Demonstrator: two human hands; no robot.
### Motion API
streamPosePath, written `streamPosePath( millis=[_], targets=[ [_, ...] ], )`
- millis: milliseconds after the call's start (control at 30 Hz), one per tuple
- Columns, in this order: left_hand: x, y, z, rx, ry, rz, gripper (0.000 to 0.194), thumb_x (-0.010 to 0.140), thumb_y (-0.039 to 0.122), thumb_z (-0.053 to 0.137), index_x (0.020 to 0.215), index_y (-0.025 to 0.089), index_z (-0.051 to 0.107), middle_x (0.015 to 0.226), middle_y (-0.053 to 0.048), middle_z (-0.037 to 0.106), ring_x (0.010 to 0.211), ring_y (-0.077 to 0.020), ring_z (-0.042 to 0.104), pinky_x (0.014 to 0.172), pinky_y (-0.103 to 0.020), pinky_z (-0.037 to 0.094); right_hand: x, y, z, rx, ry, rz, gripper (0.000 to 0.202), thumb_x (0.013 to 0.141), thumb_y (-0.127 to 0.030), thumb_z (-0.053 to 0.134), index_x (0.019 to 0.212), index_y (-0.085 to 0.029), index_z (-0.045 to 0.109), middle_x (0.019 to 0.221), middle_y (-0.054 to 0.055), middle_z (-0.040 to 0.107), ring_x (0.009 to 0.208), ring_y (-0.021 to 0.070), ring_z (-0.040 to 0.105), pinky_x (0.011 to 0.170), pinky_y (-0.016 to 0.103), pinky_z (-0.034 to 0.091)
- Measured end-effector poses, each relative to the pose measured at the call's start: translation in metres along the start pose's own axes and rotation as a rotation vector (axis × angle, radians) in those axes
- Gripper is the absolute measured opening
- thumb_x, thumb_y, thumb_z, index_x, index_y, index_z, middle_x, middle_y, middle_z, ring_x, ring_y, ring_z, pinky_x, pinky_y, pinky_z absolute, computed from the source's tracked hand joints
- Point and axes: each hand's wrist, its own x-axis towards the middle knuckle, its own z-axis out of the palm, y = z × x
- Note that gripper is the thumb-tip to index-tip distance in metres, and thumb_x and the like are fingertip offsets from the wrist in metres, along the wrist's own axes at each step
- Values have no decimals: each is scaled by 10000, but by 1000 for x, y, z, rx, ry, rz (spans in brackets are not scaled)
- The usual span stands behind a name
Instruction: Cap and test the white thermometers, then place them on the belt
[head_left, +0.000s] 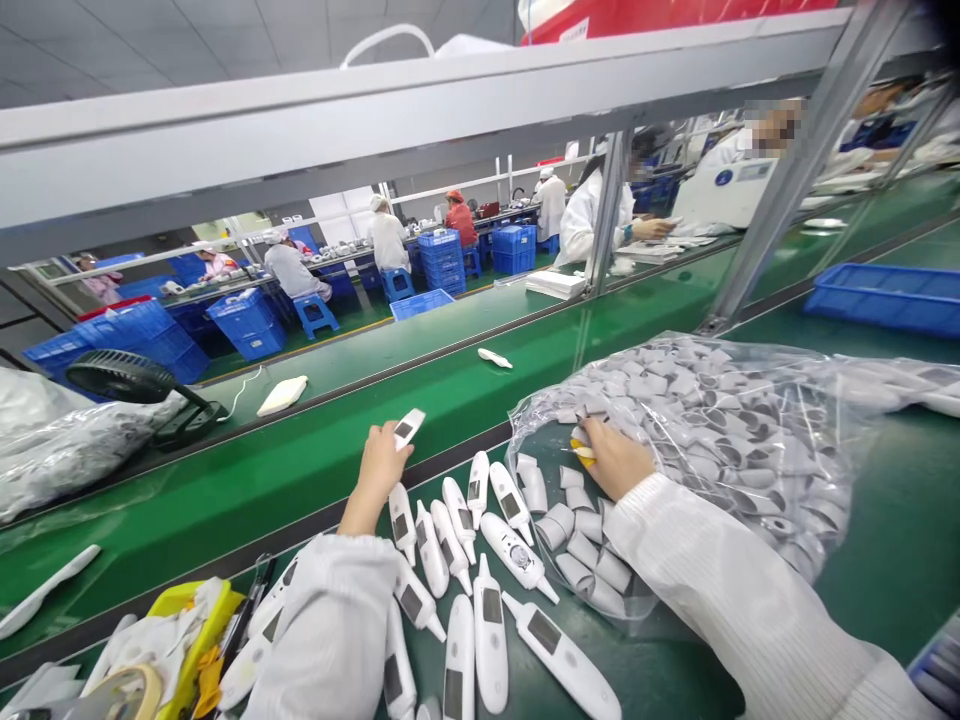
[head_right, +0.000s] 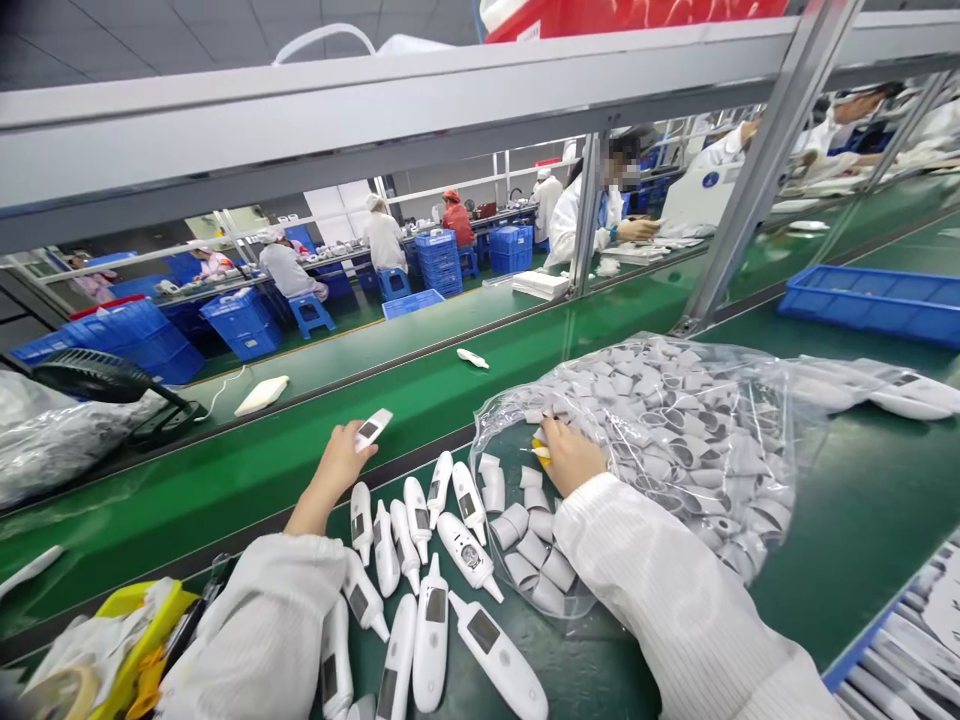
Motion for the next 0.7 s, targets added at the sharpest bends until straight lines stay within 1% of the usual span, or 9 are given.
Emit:
streamPosePath(
  millis=[67, 133, 200, 267, 367, 467, 533, 600, 700],
  targets=[
    [19, -15, 19, 106, -32, -86, 338, 938, 328, 618, 1223, 147, 591, 1222, -99, 616, 1053, -223, 630, 890, -435, 554, -1, 1, 0, 29, 8, -23, 304, 882, -115, 479, 1167, -138, 584, 1119, 128, 682, 1012, 243, 649, 672, 301, 481],
    [29, -25, 33, 202, -48, -150, 346, 939, 333, 617, 1231, 150, 591, 1240, -103, 612, 1071, -229, 629, 897, -440, 557, -2, 2, 0, 49, 12, -33, 346, 868, -86, 470, 1189, -147, 584, 1108, 117, 679, 1000, 238, 652, 646, 296, 476],
    [34, -30, 41, 288, -46, -189, 353, 937, 332, 619, 1239, 151, 589, 1250, -107, 608, 1087, -236, 624, 908, -451, 553, -3, 2, 0, 65, 11, -40, 387, 857, -63, 459, 1210, -156, 588, 1086, 111, 671, 980, 239, 657, 603, 291, 461],
    [42, -26, 45, 358, -20, -179, 376, 938, 332, 617, 1268, 157, 575, 1291, -115, 588, 1133, -255, 606, 938, -480, 537, -4, 2, 0, 83, 5, -53, 417, 850, -47, 453, 1224, -165, 596, 1069, 105, 663, 963, 234, 663, 585, 289, 455],
    [69, -2, 53, 402, 14, -20, 423, 937, 325, 616, 1325, 172, 542, 1379, -124, 534, 1215, -283, 561, 993, -520, 502, -6, 2, 2, 114, -12, -87, 449, 838, -32, 473, 1244, -177, 598, 1070, 85, 662, 963, 215, 668, 613, 287, 478],
    [109, 37, 70, 380, 8, 228, 433, 935, 317, 620, 1338, 179, 537, 1416, -122, 510, 1247, -288, 541, 1019, -530, 484, -12, 2, 6, 156, 12, -150, 443, 828, -37, 517, 1247, -160, 588, 1083, 72, 678, 989, 205, 666, 681, 290, 507],
    [137, 66, 85, 350, 4, 367, 427, 936, 318, 619, 1333, 180, 543, 1418, -121, 510, 1252, -287, 538, 1027, -533, 477, -17, 2, 11, 181, 84, -201, 398, 819, -37, 539, 1193, -158, 600, 1024, 58, 692, 935, 196, 673, 671, 286, 504],
    [160, 90, 99, 313, 8, 463, 424, 938, 324, 615, 1332, 183, 544, 1423, -121, 507, 1258, -288, 533, 1036, -538, 468, -22, 0, 15, 194, 167, -236, 366, 794, -29, 560, 1121, -183, 609, 947, 33, 690, 842, 184, 672, 606, 282, 476],
    [185, 113, 117, 247, 7, 535, 420, 944, 333, 604, 1336, 194, 543, 1430, -121, 501, 1263, -286, 529, 1047, -539, 459, -27, -4, 19, 208, 292, -233, 379, 714, -16, 601, 1041, -208, 596, 865, 7, 666, 742, 178, 650, 525, 295, 414]
  ],
)
